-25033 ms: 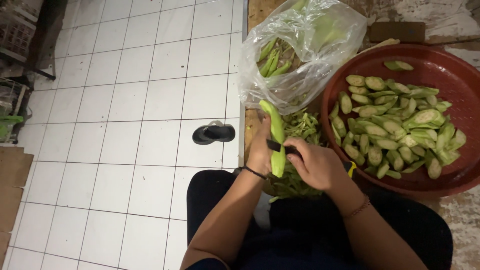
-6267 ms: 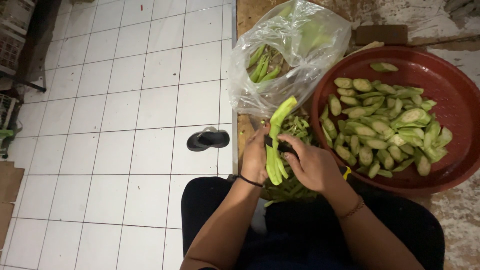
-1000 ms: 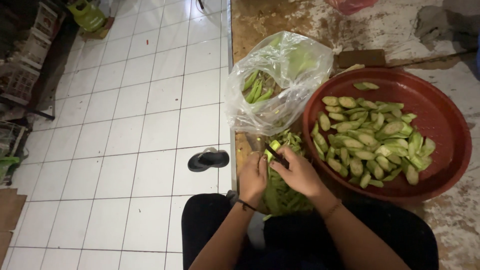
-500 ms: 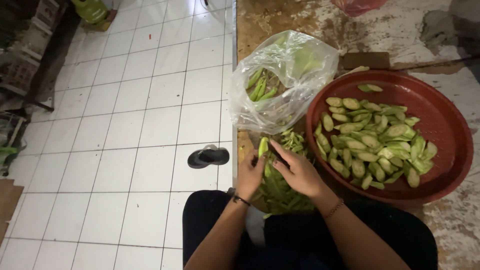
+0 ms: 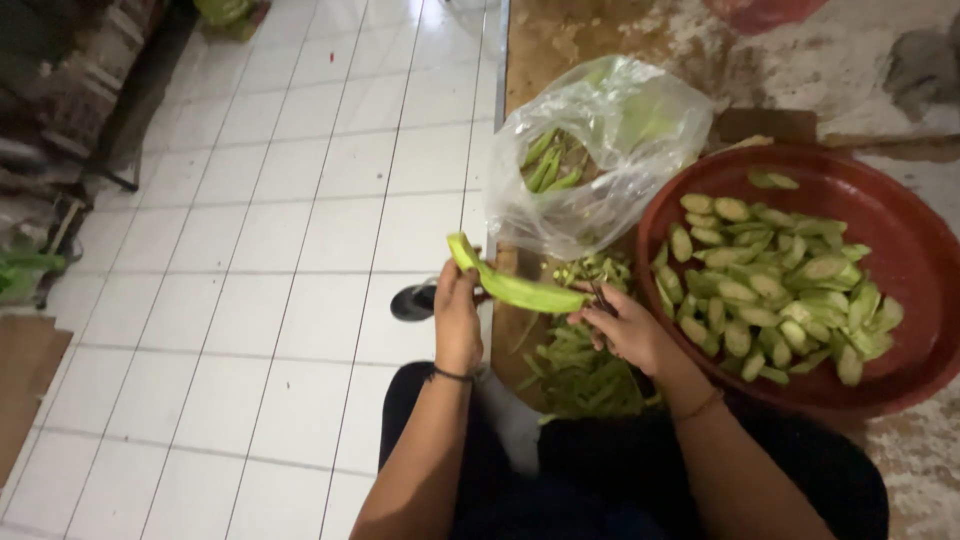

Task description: The person sits on the floor and uses a small knife to peel the skin off long green vegetables. The peeled pieces are placed into a red bowl, while the skins fall onto the floor. The person continues peeling multiple vegetables one by one.

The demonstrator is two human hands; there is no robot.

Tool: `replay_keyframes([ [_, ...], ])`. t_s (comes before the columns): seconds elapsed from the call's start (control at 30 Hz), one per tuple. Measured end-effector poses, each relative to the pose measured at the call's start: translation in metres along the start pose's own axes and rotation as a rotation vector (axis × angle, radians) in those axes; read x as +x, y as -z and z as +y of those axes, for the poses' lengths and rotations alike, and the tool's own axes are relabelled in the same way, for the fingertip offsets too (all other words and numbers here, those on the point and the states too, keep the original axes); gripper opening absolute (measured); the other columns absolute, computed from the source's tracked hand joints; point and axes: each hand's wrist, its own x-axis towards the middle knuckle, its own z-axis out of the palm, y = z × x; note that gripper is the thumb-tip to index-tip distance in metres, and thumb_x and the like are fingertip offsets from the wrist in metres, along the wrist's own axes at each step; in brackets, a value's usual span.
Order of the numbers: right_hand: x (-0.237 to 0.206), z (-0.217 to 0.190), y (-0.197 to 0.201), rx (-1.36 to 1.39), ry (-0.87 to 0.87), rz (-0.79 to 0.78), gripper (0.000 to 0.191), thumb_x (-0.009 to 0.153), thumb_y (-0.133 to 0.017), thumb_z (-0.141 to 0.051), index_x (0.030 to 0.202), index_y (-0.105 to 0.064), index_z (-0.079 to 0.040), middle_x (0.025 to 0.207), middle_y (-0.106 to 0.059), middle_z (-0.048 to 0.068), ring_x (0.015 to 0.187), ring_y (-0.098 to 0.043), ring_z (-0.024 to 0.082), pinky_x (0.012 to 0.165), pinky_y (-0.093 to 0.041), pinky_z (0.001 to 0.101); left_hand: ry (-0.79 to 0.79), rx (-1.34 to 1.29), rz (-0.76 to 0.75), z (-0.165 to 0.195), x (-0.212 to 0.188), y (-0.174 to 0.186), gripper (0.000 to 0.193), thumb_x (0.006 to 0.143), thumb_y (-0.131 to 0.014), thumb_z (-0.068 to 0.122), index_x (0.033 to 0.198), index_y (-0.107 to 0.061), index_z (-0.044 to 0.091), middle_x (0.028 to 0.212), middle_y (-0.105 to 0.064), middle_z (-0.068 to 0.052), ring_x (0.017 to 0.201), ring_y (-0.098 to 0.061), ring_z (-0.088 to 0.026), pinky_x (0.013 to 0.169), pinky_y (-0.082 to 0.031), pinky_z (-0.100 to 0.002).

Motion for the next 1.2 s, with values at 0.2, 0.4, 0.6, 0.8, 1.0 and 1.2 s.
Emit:
replay_keyframes([
  [0.2, -0.019, 0.013, -0.02, 0.167, 0.145, -0.125, 0.046, 0.1, -0.054, -0.014, 0.146, -0.053, -0.007, 0.087, -0.066, 0.003, 0.064, -0.059, 0.01, 0.054, -0.045, 0.0259, 0.028, -0.418, -0.078, -0.002, 0.008, -0.016, 0.04, 0.106, -0.046, 0.021, 0.143, -0.051, 0.006, 0.107, -0.063, -0.007, 0.098, -0.06, -0.018, 0.087, -0.052, -0.032],
  [0.4, -0.012, 0.019, -0.032, 0.167, 0.219, -0.078, 0.059, 0.09, -0.066, -0.007, 0.147, -0.051, -0.011, 0.089, -0.063, 0.002, 0.066, -0.057, 0.009, 0.057, -0.048, 0.0265, 0.025, -0.377, -0.06, -0.027, 0.006, -0.044, 0.041, 0.109, -0.048, 0.028, 0.145, -0.047, 0.008, 0.11, -0.061, -0.006, 0.094, -0.059, -0.018, 0.082, -0.053, -0.033],
  [0.6, -0.009, 0.023, -0.037, -0.095, 0.546, 0.18, 0.049, 0.091, -0.071, -0.008, 0.139, -0.059, -0.004, 0.102, -0.069, 0.004, 0.088, -0.063, 0.007, 0.075, -0.053, 0.0262, 0.099, -0.222, -0.027, -0.04, -0.01, -0.056, 0.058, 0.095, -0.06, 0.006, 0.148, -0.041, 0.017, 0.122, -0.065, -0.003, 0.106, -0.064, -0.017, 0.087, -0.054, -0.031],
  [0.8, -0.012, 0.007, -0.016, -0.01, 0.172, 0.433, 0.036, 0.097, -0.067, -0.019, 0.131, -0.067, -0.007, 0.088, -0.07, 0.007, 0.07, -0.061, 0.013, 0.063, -0.051, 0.0309, 0.011, -0.346, -0.158, -0.036, -0.008, -0.044, 0.04, 0.101, -0.065, -0.001, 0.138, -0.053, 0.001, 0.118, -0.061, -0.009, 0.109, -0.064, -0.021, 0.09, -0.055, -0.036],
  [1.0, -0.021, -0.007, -0.006, 0.031, 0.231, 0.456, 0.035, 0.098, -0.065, -0.021, 0.13, -0.065, -0.005, 0.088, -0.07, 0.006, 0.072, -0.064, 0.012, 0.061, -0.053, 0.0308, -0.011, -0.283, -0.229, -0.016, -0.019, -0.052, 0.043, 0.097, -0.066, -0.003, 0.139, -0.057, 0.0, 0.122, -0.068, -0.014, 0.11, -0.065, -0.023, 0.093, -0.055, -0.034],
  [1.2, -0.023, -0.005, 0.001, 0.125, 0.299, 0.486, 0.035, 0.098, -0.065, -0.014, 0.131, -0.063, -0.003, 0.093, -0.071, 0.007, 0.076, -0.066, 0.012, 0.06, -0.05, 0.0296, -0.014, -0.147, -0.305, 0.014, -0.031, -0.055, 0.054, 0.091, -0.064, -0.01, 0.143, -0.053, 0.0, 0.134, -0.065, -0.012, 0.124, -0.063, -0.023, 0.103, -0.054, -0.035],
])
